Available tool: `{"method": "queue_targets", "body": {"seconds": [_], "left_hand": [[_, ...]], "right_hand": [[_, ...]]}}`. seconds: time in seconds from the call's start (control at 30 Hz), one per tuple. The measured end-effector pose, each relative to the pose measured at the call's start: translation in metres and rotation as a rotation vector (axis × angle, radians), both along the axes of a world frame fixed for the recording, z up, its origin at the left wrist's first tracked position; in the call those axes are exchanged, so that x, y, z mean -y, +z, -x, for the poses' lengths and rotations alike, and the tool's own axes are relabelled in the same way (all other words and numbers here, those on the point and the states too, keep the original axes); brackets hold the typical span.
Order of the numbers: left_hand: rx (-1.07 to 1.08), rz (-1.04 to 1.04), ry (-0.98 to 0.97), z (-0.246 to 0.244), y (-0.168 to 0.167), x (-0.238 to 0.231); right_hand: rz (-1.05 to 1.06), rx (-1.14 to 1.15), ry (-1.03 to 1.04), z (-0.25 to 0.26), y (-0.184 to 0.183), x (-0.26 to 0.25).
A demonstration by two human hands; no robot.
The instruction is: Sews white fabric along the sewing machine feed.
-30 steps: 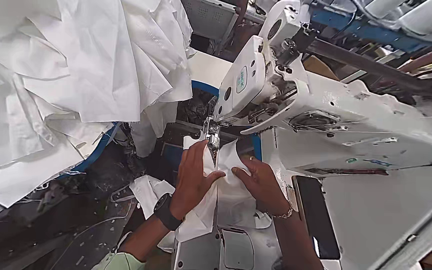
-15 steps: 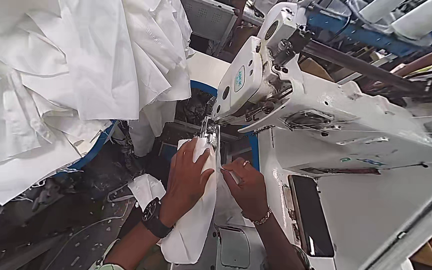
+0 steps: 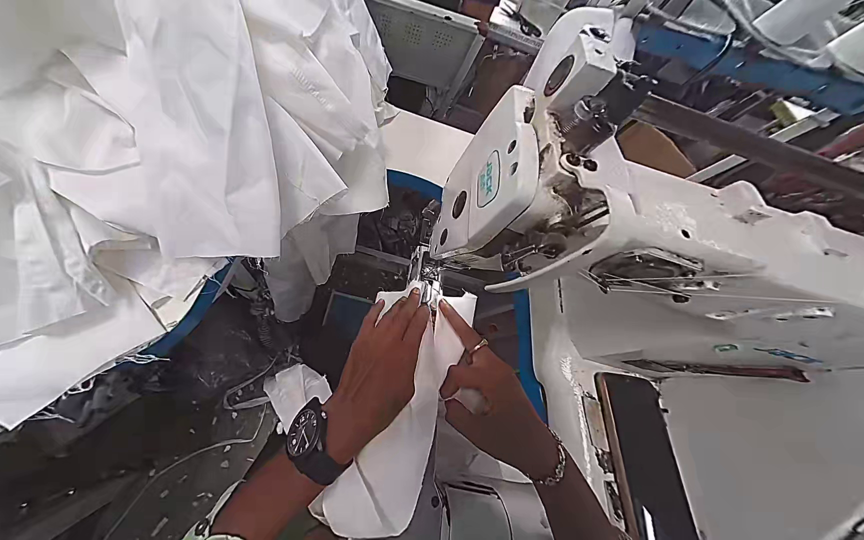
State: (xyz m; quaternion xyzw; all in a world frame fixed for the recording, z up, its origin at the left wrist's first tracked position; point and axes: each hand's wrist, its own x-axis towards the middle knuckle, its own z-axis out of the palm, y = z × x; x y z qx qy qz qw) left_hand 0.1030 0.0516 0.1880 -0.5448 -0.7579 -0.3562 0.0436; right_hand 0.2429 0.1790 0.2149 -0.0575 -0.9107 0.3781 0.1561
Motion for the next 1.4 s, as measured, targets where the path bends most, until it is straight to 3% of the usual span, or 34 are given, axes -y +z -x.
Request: {"method": "queue_targets", "body": {"seconds": [0.17,0.27,0.33,0.43,0.7,0.87,1.03,1.13,1.23,1.27,1.33,1.4], "left_hand": [[-0.029,-0.045,0.019,0.004,-0.004,-0.002],[0.186,-0.148,-0.034,0.003,-0.005,-0.001],[0.304,-0.208,-0.092,0.006,-0.006,0.001],[0.292,-0.197,-0.120,0.005,-0.005,0.001],[0.288,-0.190,-0.041,0.000,-0.003,-0.010],[0.367,-0.186,-0.037,0.001,-0.002,-0.012],[0.457,-0.246,-0.085,0.010,-0.004,-0.020],[0.629,-0.152,-0.056,0.005,0.014,0.015],[0.897,0.227,-0.233,-0.010,0.038,0.076],[0.852,0.286,-0.226,-0.020,0.042,0.089],[0.662,0.170,-0.161,-0.036,0.034,0.101],[0.494,-0.013,-0.112,-0.041,0.022,0.099]], "right_hand": [[0.233,-0.008,0.008,0.012,-0.002,0.001],[0.365,-0.032,0.003,0.026,-0.004,-0.001],[0.367,-0.067,-0.029,0.036,-0.003,0.001],[0.186,-0.078,-0.209,0.032,0.001,0.019],[0.371,-0.074,-0.230,0.031,0.000,0.013],[0.227,-0.050,-0.351,0.039,0.003,0.028],[-0.145,-0.066,-0.508,0.050,0.003,0.040],[-0.244,0.200,-0.538,0.005,0.039,0.055],[-0.033,0.592,-0.419,-0.061,0.038,0.042],[0.075,0.659,-0.355,-0.080,0.025,0.026],[0.092,0.640,-0.233,-0.102,0.011,0.007],[-0.231,0.520,-0.093,-0.088,0.041,0.029]]}}
